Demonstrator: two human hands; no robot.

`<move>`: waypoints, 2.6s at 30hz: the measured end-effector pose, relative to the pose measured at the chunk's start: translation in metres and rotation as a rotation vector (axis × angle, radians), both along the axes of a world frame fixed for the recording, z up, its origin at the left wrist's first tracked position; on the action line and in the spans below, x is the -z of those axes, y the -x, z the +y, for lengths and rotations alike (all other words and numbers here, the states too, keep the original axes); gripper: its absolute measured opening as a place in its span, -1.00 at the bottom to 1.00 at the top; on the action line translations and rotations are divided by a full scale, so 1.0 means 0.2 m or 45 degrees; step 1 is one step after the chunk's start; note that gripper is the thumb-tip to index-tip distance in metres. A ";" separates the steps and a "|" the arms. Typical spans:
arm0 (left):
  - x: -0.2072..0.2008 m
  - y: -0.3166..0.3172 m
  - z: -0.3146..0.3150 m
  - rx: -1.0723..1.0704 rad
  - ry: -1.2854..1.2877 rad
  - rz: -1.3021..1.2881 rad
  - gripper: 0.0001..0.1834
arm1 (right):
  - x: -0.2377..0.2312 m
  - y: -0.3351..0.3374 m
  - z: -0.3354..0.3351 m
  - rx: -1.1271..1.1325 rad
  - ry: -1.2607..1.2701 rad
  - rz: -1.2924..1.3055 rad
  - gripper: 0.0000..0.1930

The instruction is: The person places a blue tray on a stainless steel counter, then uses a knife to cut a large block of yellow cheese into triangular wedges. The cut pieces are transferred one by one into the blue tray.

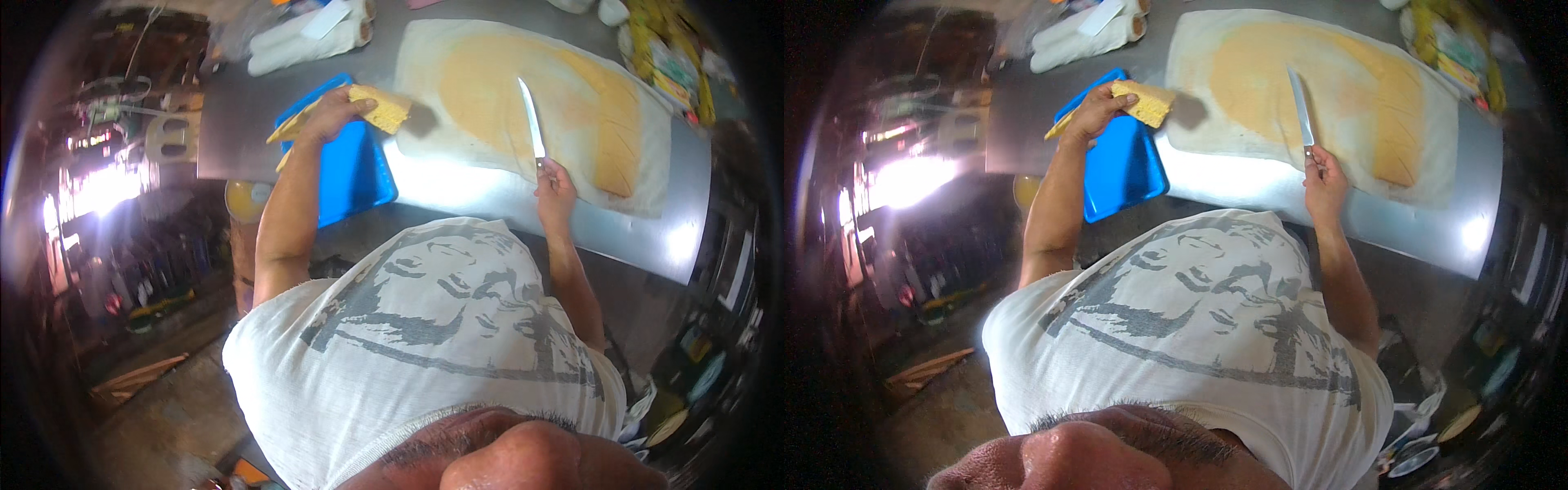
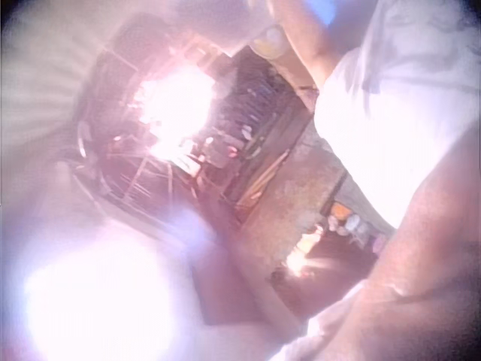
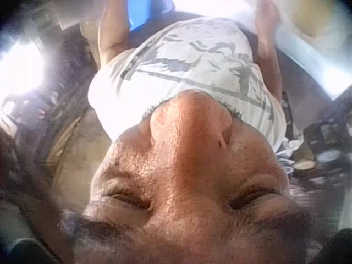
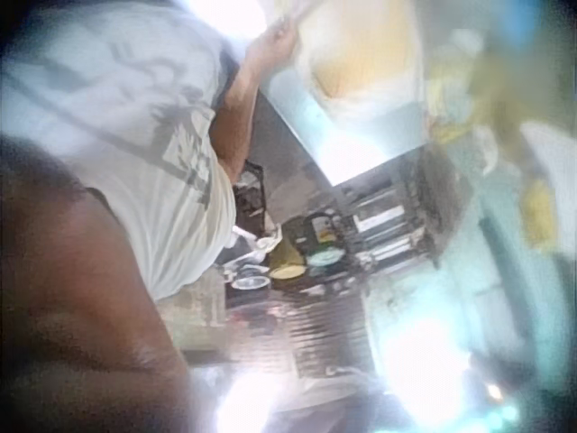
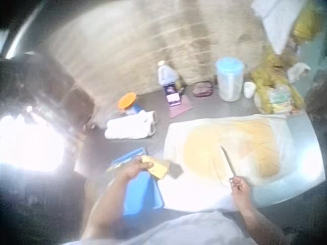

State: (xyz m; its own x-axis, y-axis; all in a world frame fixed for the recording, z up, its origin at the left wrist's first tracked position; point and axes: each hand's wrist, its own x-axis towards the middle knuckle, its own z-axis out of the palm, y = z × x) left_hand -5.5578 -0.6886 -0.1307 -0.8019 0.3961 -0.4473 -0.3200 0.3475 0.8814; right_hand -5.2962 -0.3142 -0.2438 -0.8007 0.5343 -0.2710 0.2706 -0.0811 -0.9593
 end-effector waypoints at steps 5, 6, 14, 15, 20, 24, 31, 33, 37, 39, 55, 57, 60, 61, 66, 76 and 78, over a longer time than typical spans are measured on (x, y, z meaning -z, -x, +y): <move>0.00 -0.16 -0.40 -0.113 0.366 0.220 -0.61 | -0.07 0.08 -0.21 -0.217 -0.070 -0.036 -0.75; 0.04 -0.18 -0.46 -0.123 0.430 0.276 -0.60 | -0.06 0.09 -0.27 -0.245 -0.068 -0.020 -0.75; 0.40 -0.16 -0.47 0.095 0.777 1.161 -0.57 | -0.19 0.16 -0.54 -0.359 -0.110 -0.049 -0.76; 0.43 -0.17 -0.47 0.079 0.758 1.176 -0.54 | -0.20 0.15 -0.56 -0.360 -0.139 -0.075 -0.76; 0.43 -0.26 -0.46 -0.133 0.759 1.088 -0.33 | -0.22 0.08 -0.60 -0.280 -0.211 -0.101 -0.77; 0.42 -0.30 -0.49 -0.186 0.796 1.051 -0.25 | -0.20 0.01 -0.63 -0.206 -0.203 -0.151 -0.77; 0.39 -0.27 -0.37 -0.065 0.890 1.082 -0.40 | -0.18 0.00 -0.73 -0.242 -0.209 -0.192 -0.74; 0.36 -0.24 -0.32 0.021 0.974 1.120 -0.51 | -0.16 0.00 -0.73 -0.233 -0.195 -0.178 -0.72; 0.33 -0.13 -0.36 0.270 1.180 1.004 -0.65 | -0.12 0.00 -0.73 -0.193 -0.127 -0.173 -0.69; 0.30 -0.11 -0.44 0.222 1.188 0.922 -0.67 | -0.12 0.00 -0.73 -0.215 -0.153 -0.152 -0.69; 0.40 -0.12 -0.78 0.349 1.209 1.079 -0.51 | -0.02 0.03 -0.79 -0.250 -0.198 -0.037 -0.73; 0.32 -0.19 -0.76 0.350 1.303 1.170 -0.41 | -0.10 0.01 -0.78 -0.244 -0.300 -0.040 -0.75; 0.23 -0.23 -0.60 0.320 1.370 1.376 -0.33 | -0.15 -0.05 -0.67 -0.076 -0.228 -0.062 -0.74; 0.18 -0.22 -0.54 0.298 1.403 1.426 -0.31 | -0.12 -0.07 -0.65 -0.025 -0.205 -0.035 -0.73; 0.08 -0.12 -0.01 0.474 1.049 1.533 -0.36 | -0.09 -0.12 -0.42 0.205 -0.173 -0.114 -0.73; 0.24 -0.28 1.43 1.008 0.544 1.435 -0.57 | 0.04 -0.42 0.15 0.473 -0.254 -0.019 -0.75; 0.29 -0.38 1.66 1.116 0.488 1.343 -0.61 | 0.05 -0.52 0.27 0.594 -0.285 -0.015 -0.75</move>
State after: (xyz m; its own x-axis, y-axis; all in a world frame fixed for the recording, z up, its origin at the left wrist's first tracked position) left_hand -5.4812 -0.3568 -0.1886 -0.3843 0.9232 0.0046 0.8562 0.3546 0.3757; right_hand -5.1915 -0.2606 -0.2536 -0.4608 0.8798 -0.1168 0.2658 0.0113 -0.9640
